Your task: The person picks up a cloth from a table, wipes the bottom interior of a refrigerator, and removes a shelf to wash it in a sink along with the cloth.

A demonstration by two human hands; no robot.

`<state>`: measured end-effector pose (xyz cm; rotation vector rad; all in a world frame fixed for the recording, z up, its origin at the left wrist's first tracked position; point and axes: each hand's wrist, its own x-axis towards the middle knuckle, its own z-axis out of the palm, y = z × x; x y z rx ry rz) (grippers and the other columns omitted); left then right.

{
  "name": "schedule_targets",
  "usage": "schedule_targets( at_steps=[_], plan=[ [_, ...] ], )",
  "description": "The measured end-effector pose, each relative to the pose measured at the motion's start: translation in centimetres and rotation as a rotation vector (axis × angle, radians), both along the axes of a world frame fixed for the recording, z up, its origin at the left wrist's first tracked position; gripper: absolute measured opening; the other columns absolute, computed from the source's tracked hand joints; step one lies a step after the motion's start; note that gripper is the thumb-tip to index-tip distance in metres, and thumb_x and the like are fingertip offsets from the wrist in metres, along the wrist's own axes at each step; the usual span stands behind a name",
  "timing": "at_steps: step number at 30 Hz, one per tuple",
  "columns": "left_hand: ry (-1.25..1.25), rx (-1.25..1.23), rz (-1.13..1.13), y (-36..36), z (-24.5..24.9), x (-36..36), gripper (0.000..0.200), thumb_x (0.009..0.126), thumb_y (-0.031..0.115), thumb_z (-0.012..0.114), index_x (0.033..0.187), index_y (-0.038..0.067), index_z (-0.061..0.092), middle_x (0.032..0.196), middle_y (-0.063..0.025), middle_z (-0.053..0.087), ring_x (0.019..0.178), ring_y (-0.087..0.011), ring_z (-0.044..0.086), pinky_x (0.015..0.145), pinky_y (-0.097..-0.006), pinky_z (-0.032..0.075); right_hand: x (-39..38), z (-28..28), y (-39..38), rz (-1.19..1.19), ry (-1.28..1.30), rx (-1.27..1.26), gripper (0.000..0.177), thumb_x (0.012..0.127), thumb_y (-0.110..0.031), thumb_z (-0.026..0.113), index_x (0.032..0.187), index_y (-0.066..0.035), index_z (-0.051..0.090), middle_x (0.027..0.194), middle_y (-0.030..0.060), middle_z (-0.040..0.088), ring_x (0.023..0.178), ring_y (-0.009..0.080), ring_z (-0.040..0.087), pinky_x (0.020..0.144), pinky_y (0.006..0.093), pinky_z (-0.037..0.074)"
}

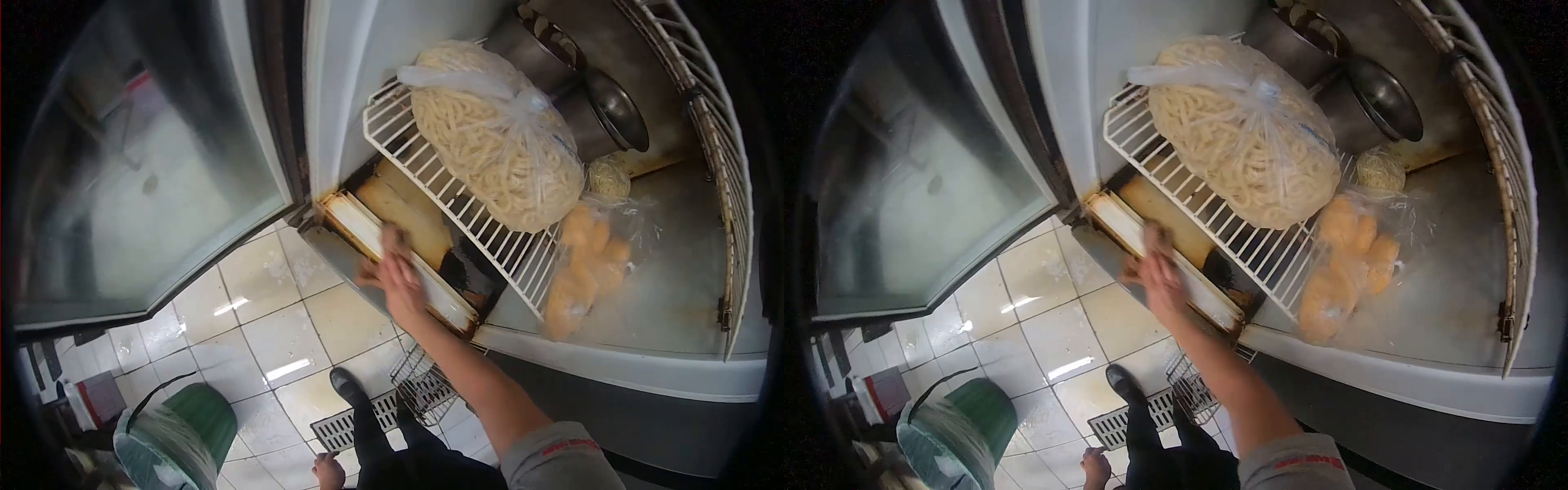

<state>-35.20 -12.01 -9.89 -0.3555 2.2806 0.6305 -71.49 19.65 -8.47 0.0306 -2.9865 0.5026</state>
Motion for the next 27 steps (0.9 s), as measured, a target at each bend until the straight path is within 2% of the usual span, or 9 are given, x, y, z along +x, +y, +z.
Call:
schedule_targets(
  at_steps=[4, 9, 12, 13, 16, 18, 21, 22, 27],
  plan=[
    [0.006, -0.073, 0.015, -0.1, 2.0, -0.1, 0.028, 0.069, 0.003, 0.048, 0.088, 0.017, 0.063, 0.092, -0.0070, 0.054, 0.093, -0.0253, 0.050, 0.076, -0.0436, 0.037, 9.2, 3.6, 5.0, 0.088, -0.002, 0.227, 0.033, 0.081, -0.008, 0.044, 0.113, 0.001, 0.047, 0.117, 0.0163, 0.045, 0.109, 0.0330, 0.041, 0.086, 0.0388, 0.039],
    [-0.003, -0.090, 0.043, -0.4, 4.0, 1.1, 0.026, 0.072, 0.005, 0.047, 0.087, 0.017, 0.063, 0.094, -0.0073, 0.054, 0.095, -0.0250, 0.049, 0.078, -0.0437, 0.036, 16.4, 3.2, 9.6, -0.089, -0.058, 0.060, 0.028, 0.079, -0.003, 0.042, 0.104, 0.000, 0.053, 0.107, 0.0179, 0.052, 0.096, 0.0306, 0.050, 0.078, 0.0361, 0.043],
    [-0.015, -0.073, 0.057, -0.4, 4.7, 2.2, 0.026, 0.073, 0.006, 0.045, 0.088, 0.018, 0.063, 0.095, -0.0079, 0.055, 0.094, -0.0255, 0.050, 0.078, -0.0438, 0.036, 13.3, 5.4, 9.8, -0.423, -0.253, -0.120, 0.034, 0.071, -0.003, 0.048, 0.105, 0.000, 0.053, 0.083, 0.0206, 0.055, 0.077, 0.0327, 0.053, 0.070, 0.0421, 0.042],
    [-0.023, -0.088, 0.036, -0.2, 5.3, 2.2, 0.026, 0.074, 0.005, 0.044, 0.089, 0.016, 0.063, 0.094, -0.0088, 0.056, 0.092, -0.0265, 0.052, 0.078, -0.0428, 0.038, 12.6, 4.6, 11.4, -0.467, -0.116, -0.093, 0.013, 0.077, -0.007, 0.045, 0.079, -0.002, 0.057, 0.073, 0.0212, 0.055, 0.065, 0.0356, 0.055, 0.062, 0.0416, 0.044],
    [-0.025, -0.045, 0.037, -0.4, 6.1, 2.9, 0.028, 0.076, 0.007, 0.042, 0.095, 0.015, 0.061, 0.095, -0.0118, 0.055, 0.091, -0.0302, 0.051, 0.076, -0.0441, 0.041, 8.3, 11.1, 11.5, -0.688, -0.042, -0.237, 0.020, 0.079, -0.007, 0.040, 0.084, 0.001, 0.058, 0.079, 0.0196, 0.058, 0.077, 0.0331, 0.056, 0.069, 0.0375, 0.043],
    [-0.044, -0.045, 0.005, -0.4, 6.2, 3.2, 0.029, 0.077, 0.008, 0.040, 0.096, 0.014, 0.061, 0.095, -0.0122, 0.055, 0.092, -0.0306, 0.051, 0.076, -0.0456, 0.041, 7.2, 8.3, 15.3, -0.734, 0.039, -0.248, 0.022, 0.082, -0.009, 0.040, 0.092, 0.002, 0.057, 0.086, 0.0171, 0.059, 0.079, 0.0299, 0.055, 0.072, 0.0363, 0.042],
    [-0.097, -0.020, -0.009, -0.7, 5.5, 3.8, 0.031, 0.076, 0.007, 0.039, 0.098, 0.014, 0.060, 0.099, -0.0120, 0.055, 0.095, -0.0304, 0.050, 0.077, -0.0485, 0.040, 6.3, 6.0, 17.8, -0.662, 0.321, -0.639, 0.024, 0.081, -0.009, 0.047, 0.103, 0.000, 0.051, 0.091, 0.0105, 0.055, 0.080, 0.0206, 0.053, 0.069, 0.0322, 0.044],
    [-0.124, -0.011, 0.008, -0.8, 5.7, 3.4, 0.031, 0.076, 0.007, 0.039, 0.098, 0.014, 0.060, 0.100, -0.0121, 0.054, 0.096, -0.0304, 0.050, 0.078, -0.0490, 0.039, 6.2, 7.8, 16.7, -0.600, 0.286, -0.260, 0.024, 0.080, -0.007, 0.049, 0.103, 0.000, 0.050, 0.089, 0.0095, 0.054, 0.079, 0.0193, 0.052, 0.068, 0.0313, 0.044],
    [-0.187, 0.026, 0.068, -0.9, 5.9, 1.6, 0.030, 0.077, 0.007, 0.039, 0.098, 0.014, 0.060, 0.102, -0.0133, 0.054, 0.099, -0.0310, 0.048, 0.080, -0.0512, 0.037, 6.6, 1.6, 18.9, -0.731, -0.253, -0.419, 0.035, 0.077, -0.005, 0.053, 0.111, 0.001, 0.046, 0.105, 0.0163, 0.051, 0.095, 0.0266, 0.050, 0.076, 0.0353, 0.043]
  ],
)
